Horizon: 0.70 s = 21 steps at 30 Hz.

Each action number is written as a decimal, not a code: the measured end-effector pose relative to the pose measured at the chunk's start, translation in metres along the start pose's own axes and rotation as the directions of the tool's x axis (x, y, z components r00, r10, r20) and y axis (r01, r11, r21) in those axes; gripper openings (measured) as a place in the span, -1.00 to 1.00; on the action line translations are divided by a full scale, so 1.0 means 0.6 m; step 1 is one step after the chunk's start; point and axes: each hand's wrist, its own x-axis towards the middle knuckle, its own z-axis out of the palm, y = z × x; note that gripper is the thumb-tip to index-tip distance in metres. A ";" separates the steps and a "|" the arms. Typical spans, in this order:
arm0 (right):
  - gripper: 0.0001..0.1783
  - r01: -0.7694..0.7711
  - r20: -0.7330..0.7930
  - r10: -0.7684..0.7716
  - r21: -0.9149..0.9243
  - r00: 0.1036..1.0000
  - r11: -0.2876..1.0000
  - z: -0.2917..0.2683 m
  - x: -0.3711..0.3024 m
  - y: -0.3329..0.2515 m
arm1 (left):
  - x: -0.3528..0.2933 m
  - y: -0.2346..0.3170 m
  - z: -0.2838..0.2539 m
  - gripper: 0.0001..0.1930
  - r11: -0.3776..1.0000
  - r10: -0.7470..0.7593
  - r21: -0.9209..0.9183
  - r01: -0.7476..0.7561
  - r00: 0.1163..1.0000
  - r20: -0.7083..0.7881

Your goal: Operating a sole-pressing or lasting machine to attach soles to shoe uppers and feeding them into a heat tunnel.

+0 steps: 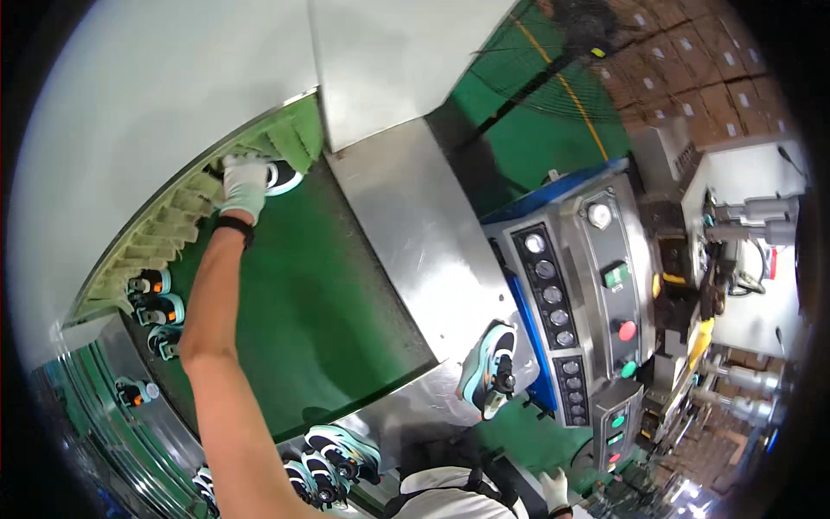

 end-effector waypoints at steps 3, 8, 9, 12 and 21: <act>-0.28 -0.077 0.058 0.070 0.124 0.996 0.989 0.029 -0.007 -0.111 | -0.064 0.007 -0.029 -0.79 0.984 0.169 -0.085 -0.155 0.967 0.193; -0.16 0.100 0.093 -0.101 0.008 0.991 0.995 0.041 -0.036 -0.299 | -0.294 0.197 -0.150 -0.46 0.872 0.487 -0.172 -0.458 0.844 0.222; -0.11 0.117 0.184 -0.123 0.046 0.975 0.992 0.043 -0.036 -0.335 | -0.355 0.198 -0.146 -0.43 0.865 0.497 -0.153 -0.478 0.860 0.117; -0.16 0.239 0.277 -0.279 0.171 0.919 0.956 0.049 -0.022 -0.390 | -0.457 0.275 -0.202 -0.46 0.854 0.435 -0.418 -0.311 0.867 0.244; -0.25 -0.208 0.493 -0.732 0.868 0.470 0.451 -0.030 0.009 -0.547 | -0.580 0.510 -0.685 -0.37 -0.152 0.749 -0.987 -0.060 0.644 -0.155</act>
